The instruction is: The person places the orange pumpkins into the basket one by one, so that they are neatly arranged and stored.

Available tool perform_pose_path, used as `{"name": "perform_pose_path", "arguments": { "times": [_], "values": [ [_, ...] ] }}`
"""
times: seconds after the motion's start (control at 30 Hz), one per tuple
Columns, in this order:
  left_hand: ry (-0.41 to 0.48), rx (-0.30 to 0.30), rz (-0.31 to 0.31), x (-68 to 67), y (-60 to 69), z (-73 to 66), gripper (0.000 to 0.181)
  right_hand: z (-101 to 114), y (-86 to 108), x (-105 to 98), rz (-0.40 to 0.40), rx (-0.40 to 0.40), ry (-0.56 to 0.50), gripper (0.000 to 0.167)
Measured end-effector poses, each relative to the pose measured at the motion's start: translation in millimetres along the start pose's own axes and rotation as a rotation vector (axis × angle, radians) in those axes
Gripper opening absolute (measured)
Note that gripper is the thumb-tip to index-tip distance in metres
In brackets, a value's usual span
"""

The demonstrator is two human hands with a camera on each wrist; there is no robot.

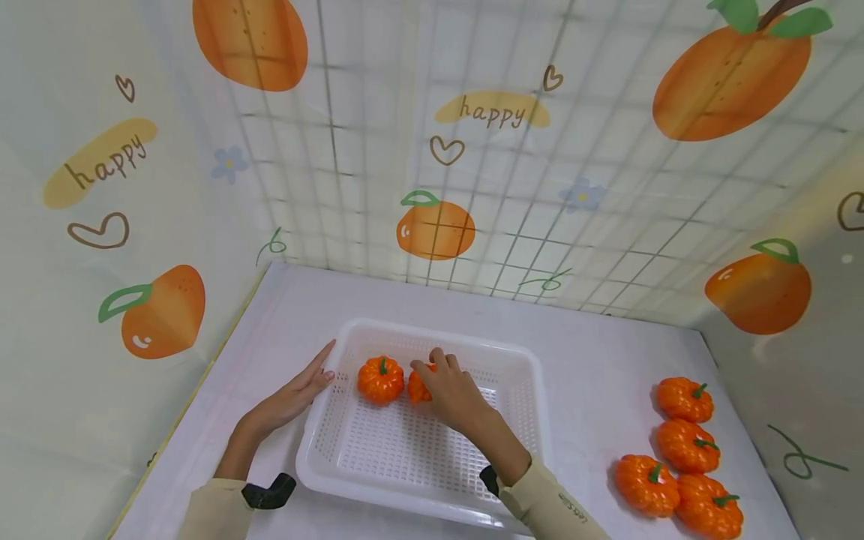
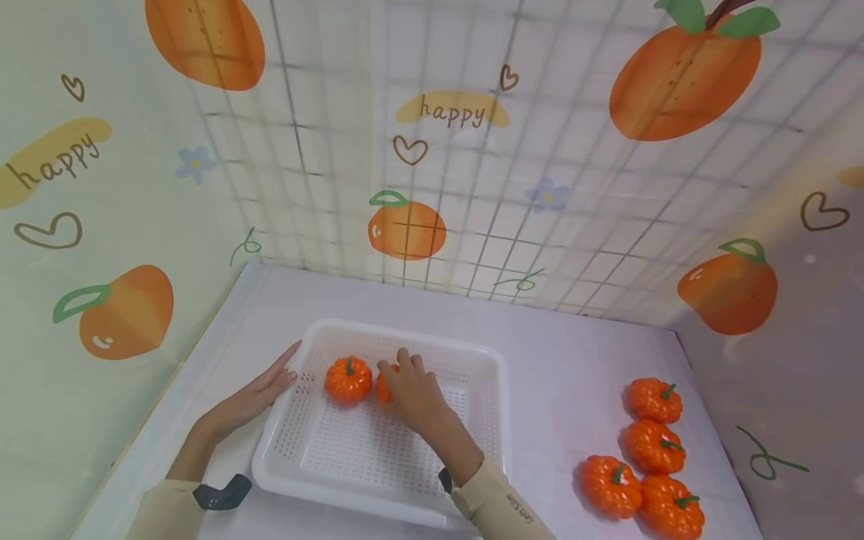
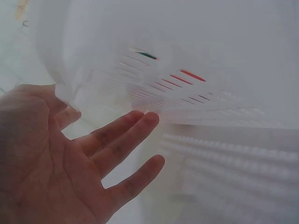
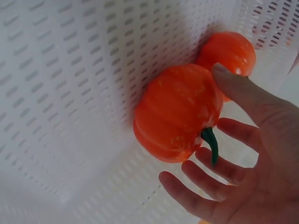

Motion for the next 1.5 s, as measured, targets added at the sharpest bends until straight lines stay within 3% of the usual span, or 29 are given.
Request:
{"name": "perform_pose_path", "arguments": {
  "times": [0.37, 0.73, 0.87, 1.13, 1.37, 1.5],
  "values": [
    [0.018, 0.000, 0.011, 0.9, -0.2, -0.1, 0.064, -7.5, 4.7, -19.7, -0.071, -0.024, 0.021, 0.070],
    [0.013, 0.001, 0.004, 0.5, -0.5, -0.2, 0.064, -25.8, 18.4, -37.3, -0.061, 0.064, 0.015, 0.071],
    [0.012, -0.001, 0.005, 0.9, -0.5, 1.0, 0.064, -32.4, 26.2, -45.4, -0.089, 0.062, 0.025, 0.071],
    [0.012, 0.001, 0.006, 0.3, -0.4, 2.4, 0.064, -50.4, 39.1, -61.5, -0.151, 0.083, 0.038, 0.069],
    [0.015, -0.003, 0.004, -0.3, -0.9, 3.8, 0.064, -68.0, 51.8, -83.3, -0.230, 0.120, 0.013, 0.057],
    [0.019, 0.001, 0.007, 0.5, -1.3, 4.0, 0.064, -80.9, 59.5, -95.3, -0.233, 0.163, -0.010, 0.054]
  ]
}}
Point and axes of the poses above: each hand's wrist, its own y-axis away from the middle knuckle, its own x-axis out of the palm, z = x × y, the point moved 7 cm from there along -y, towards the middle knuckle, and after that the axes turned 6 degrees about -y, right-handed, at the moved point
